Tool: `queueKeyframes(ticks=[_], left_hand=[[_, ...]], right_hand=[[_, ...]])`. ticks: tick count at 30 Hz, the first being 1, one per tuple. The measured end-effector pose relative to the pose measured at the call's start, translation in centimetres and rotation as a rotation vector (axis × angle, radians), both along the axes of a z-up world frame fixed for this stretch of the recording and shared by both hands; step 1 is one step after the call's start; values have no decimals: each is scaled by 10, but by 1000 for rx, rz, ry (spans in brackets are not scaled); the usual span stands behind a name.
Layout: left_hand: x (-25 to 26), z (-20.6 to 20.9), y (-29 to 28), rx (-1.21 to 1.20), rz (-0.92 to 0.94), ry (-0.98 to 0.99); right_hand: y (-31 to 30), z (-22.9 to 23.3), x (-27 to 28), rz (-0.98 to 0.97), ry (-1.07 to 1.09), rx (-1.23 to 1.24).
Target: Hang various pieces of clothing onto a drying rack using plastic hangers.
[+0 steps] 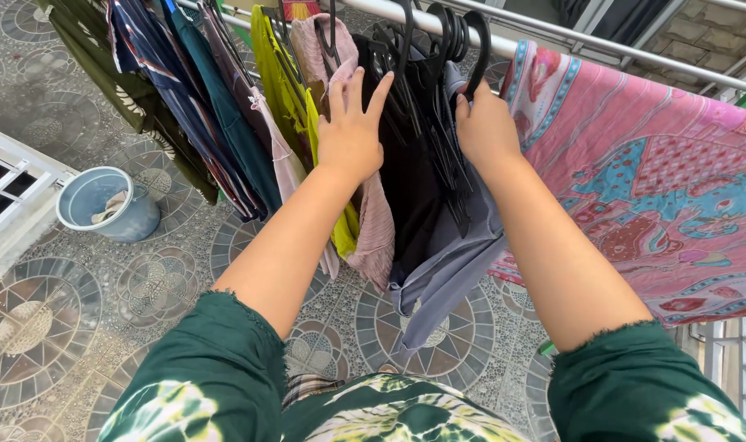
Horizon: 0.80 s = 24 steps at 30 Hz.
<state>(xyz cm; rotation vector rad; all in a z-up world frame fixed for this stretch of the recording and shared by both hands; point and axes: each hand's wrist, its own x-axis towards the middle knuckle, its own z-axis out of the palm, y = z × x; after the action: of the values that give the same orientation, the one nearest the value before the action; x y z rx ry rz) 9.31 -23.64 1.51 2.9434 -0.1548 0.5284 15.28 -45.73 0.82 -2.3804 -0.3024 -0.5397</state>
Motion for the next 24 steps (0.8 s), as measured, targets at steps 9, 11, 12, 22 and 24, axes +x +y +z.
queueKeyframes(ticks=[9,11,12,22,24], left_hand=[[0,-20,40,-111,-93,-374],[15,-34,59,-88,-49,-380],[23,-42,69,-61,-8,-386],[25,-26,162,135,-68,-188],[32,-20,181,142,-45,-140]], right_hand=[[60,15,-72,-282,-496,-195],[83,17,-81,-76,-504,-187],[96,18,-86,126,-506,-175],[189,-31,-27,345,-197,57],[212,-25,-20,419,-191,77]])
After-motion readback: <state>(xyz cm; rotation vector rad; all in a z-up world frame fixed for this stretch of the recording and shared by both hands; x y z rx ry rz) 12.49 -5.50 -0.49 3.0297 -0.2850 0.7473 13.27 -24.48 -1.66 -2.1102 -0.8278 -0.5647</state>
